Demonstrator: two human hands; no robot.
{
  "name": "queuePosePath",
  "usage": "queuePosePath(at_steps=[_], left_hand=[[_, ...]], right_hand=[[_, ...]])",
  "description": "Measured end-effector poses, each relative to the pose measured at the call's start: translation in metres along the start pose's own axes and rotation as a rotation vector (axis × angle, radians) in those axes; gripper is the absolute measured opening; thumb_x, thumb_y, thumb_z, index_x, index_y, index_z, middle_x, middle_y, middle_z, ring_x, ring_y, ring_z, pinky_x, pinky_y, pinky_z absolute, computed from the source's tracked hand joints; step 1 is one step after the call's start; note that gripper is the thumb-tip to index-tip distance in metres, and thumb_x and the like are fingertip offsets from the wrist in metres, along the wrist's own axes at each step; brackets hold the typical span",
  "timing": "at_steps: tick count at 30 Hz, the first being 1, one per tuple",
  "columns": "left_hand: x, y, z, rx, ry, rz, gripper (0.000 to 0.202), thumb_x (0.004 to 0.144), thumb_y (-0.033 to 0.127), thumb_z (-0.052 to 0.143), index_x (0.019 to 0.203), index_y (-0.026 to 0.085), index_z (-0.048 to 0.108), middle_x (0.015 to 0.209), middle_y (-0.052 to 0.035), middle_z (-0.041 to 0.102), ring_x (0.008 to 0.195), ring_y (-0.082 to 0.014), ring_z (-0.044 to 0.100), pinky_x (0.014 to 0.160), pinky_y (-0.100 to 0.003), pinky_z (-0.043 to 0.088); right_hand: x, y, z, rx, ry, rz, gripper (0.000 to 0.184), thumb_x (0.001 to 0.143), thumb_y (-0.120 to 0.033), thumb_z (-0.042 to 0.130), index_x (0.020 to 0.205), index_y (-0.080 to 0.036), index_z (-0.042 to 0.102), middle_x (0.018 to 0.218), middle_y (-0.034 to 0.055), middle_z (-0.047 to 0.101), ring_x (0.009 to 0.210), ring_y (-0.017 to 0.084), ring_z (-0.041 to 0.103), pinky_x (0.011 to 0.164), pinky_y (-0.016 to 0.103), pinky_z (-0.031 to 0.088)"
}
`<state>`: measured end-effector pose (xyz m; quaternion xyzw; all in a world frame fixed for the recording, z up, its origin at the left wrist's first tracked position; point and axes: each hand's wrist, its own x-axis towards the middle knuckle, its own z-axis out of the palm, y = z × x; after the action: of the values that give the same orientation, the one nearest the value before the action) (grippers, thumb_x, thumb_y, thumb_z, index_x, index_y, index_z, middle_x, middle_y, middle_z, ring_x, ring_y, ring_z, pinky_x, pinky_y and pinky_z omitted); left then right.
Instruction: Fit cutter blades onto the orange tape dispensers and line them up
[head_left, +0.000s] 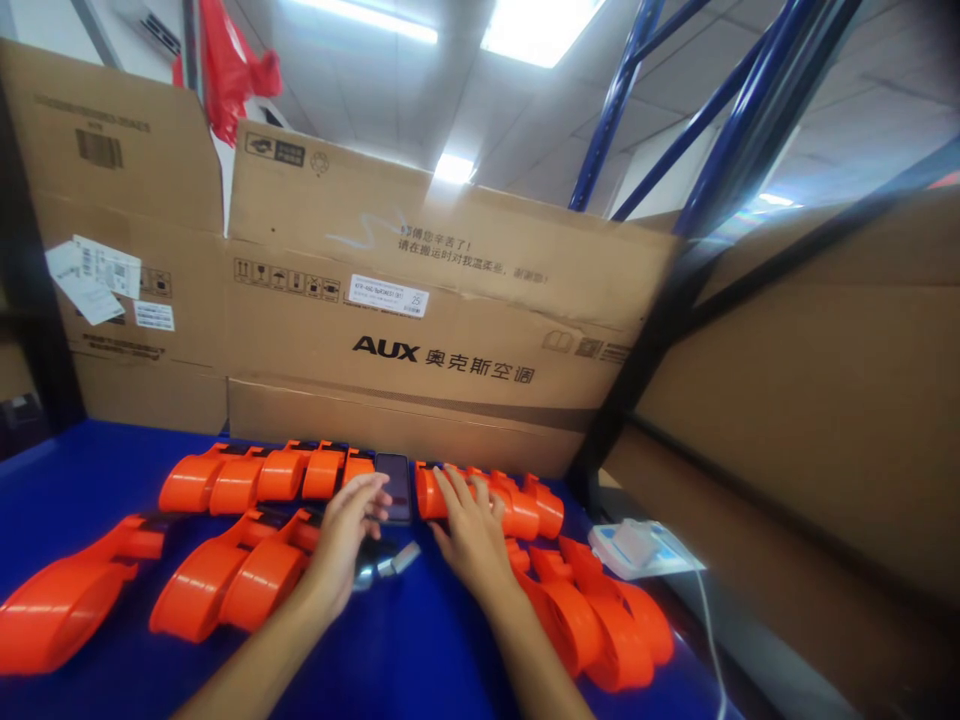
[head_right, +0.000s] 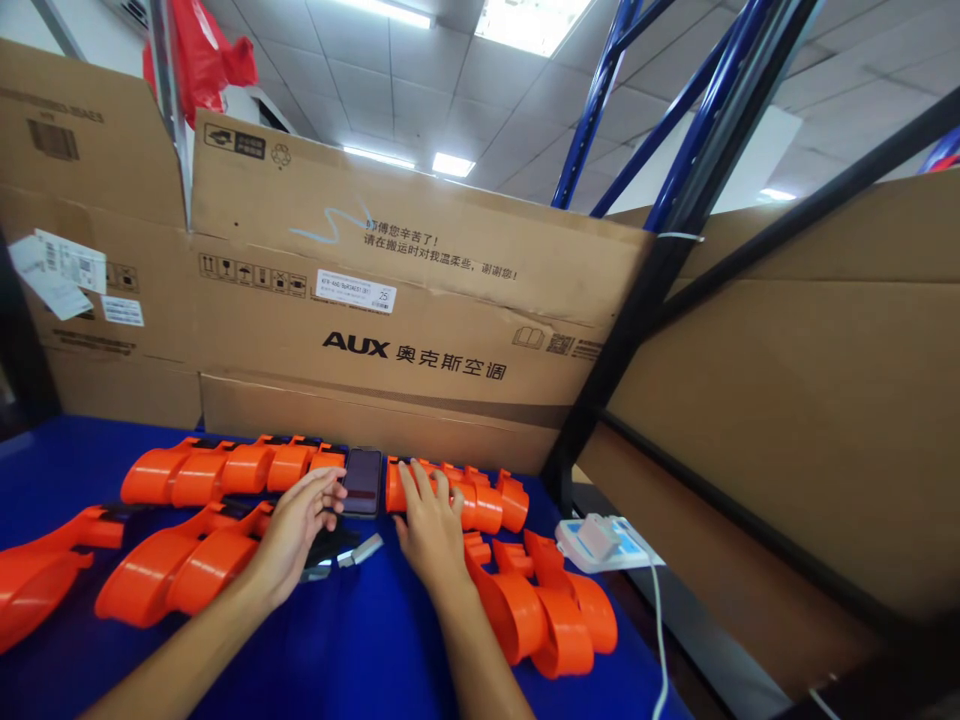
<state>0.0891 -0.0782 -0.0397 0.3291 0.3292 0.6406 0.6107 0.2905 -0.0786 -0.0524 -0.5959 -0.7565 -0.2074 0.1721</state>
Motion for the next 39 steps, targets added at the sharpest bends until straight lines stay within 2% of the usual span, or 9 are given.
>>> queuePosePath(at_steps=[4, 6, 8, 13, 23, 26, 33, 39], left_hand=[[0.001, -0.001, -0.001, 0.001, 0.012, -0.009, 0.042, 0.065, 0.044, 0.081, 0.091, 0.013, 0.072, 0.074, -0.0062, 0.070, 0.059, -0.0152, 0.062, 0.049, -0.023, 0.039], [0.001, -0.001, -0.001, -0.003, 0.019, -0.010, 0.042, 0.065, 0.044, 0.082, 0.092, 0.013, 0.072, 0.074, -0.0060, 0.070, 0.060, -0.0151, 0.061, 0.050, -0.023, 0.039], [0.001, 0.000, -0.002, -0.013, 0.024, -0.007, 0.042, 0.066, 0.043, 0.081, 0.094, 0.014, 0.072, 0.075, -0.0054, 0.070, 0.060, -0.0147, 0.061, 0.051, -0.023, 0.040], [0.001, 0.001, -0.004, -0.054, 0.029, -0.004, 0.042, 0.070, 0.045, 0.075, 0.099, 0.015, 0.070, 0.074, -0.0032, 0.068, 0.059, -0.0139, 0.060, 0.052, -0.024, 0.041], [-0.002, 0.002, -0.001, -0.073, 0.024, 0.001, 0.040, 0.068, 0.042, 0.077, 0.096, 0.014, 0.070, 0.072, -0.0030, 0.068, 0.058, -0.0140, 0.060, 0.051, -0.024, 0.040], [-0.002, 0.001, -0.001, -0.066, 0.019, 0.008, 0.039, 0.069, 0.041, 0.077, 0.096, 0.014, 0.070, 0.072, -0.0028, 0.068, 0.058, -0.0136, 0.060, 0.051, -0.024, 0.040], [-0.002, 0.001, -0.001, -0.038, -0.010, 0.022, 0.035, 0.072, 0.041, 0.076, 0.095, 0.015, 0.070, 0.074, -0.0028, 0.068, 0.059, -0.0129, 0.059, 0.051, -0.023, 0.040], [-0.005, 0.001, 0.001, 0.009, -0.047, 0.043, 0.035, 0.073, 0.043, 0.077, 0.094, 0.014, 0.071, 0.073, -0.0030, 0.068, 0.061, -0.0132, 0.060, 0.052, -0.023, 0.042]], right_hand=[[-0.007, 0.002, -0.006, 0.018, -0.032, -0.052, 0.095, 0.075, -0.016, 0.056, 0.160, -0.019, 0.013, 0.163, 0.0109, 0.029, 0.144, 0.035, 0.028, 0.111, 0.057, 0.028], [-0.010, 0.004, -0.010, 0.002, -0.021, -0.016, 0.102, 0.071, -0.011, 0.053, 0.161, -0.018, 0.004, 0.164, 0.0108, 0.026, 0.148, 0.033, 0.023, 0.114, 0.056, 0.023], [-0.013, 0.006, -0.014, -0.026, 0.003, 0.055, 0.101, 0.073, -0.009, 0.051, 0.161, -0.018, 0.002, 0.163, 0.0114, 0.028, 0.150, 0.032, 0.021, 0.116, 0.057, 0.018], [-0.015, 0.008, -0.015, -0.044, -0.010, 0.106, 0.096, 0.077, -0.011, 0.057, 0.160, -0.019, 0.010, 0.155, 0.0126, 0.043, 0.149, 0.032, 0.023, 0.118, 0.057, 0.013], [-0.011, 0.012, -0.006, -0.097, -0.011, 0.155, 0.074, 0.080, -0.011, 0.056, 0.151, -0.024, 0.039, 0.146, 0.0143, 0.051, 0.141, 0.036, 0.032, 0.112, 0.059, 0.021], [-0.012, 0.012, -0.007, -0.094, -0.003, 0.174, 0.073, 0.081, -0.010, 0.053, 0.151, -0.025, 0.039, 0.147, 0.0137, 0.050, 0.140, 0.037, 0.033, 0.109, 0.060, 0.023], [-0.014, 0.007, -0.012, -0.074, 0.079, 0.227, 0.079, 0.083, -0.007, 0.047, 0.157, -0.027, 0.027, 0.152, 0.0132, 0.046, 0.139, 0.039, 0.035, 0.106, 0.062, 0.025], [-0.018, -0.001, -0.029, -0.010, 0.208, 0.263, 0.075, 0.085, -0.009, 0.048, 0.156, -0.027, 0.029, 0.151, 0.0124, 0.047, 0.132, 0.039, 0.041, 0.103, 0.061, 0.028]])
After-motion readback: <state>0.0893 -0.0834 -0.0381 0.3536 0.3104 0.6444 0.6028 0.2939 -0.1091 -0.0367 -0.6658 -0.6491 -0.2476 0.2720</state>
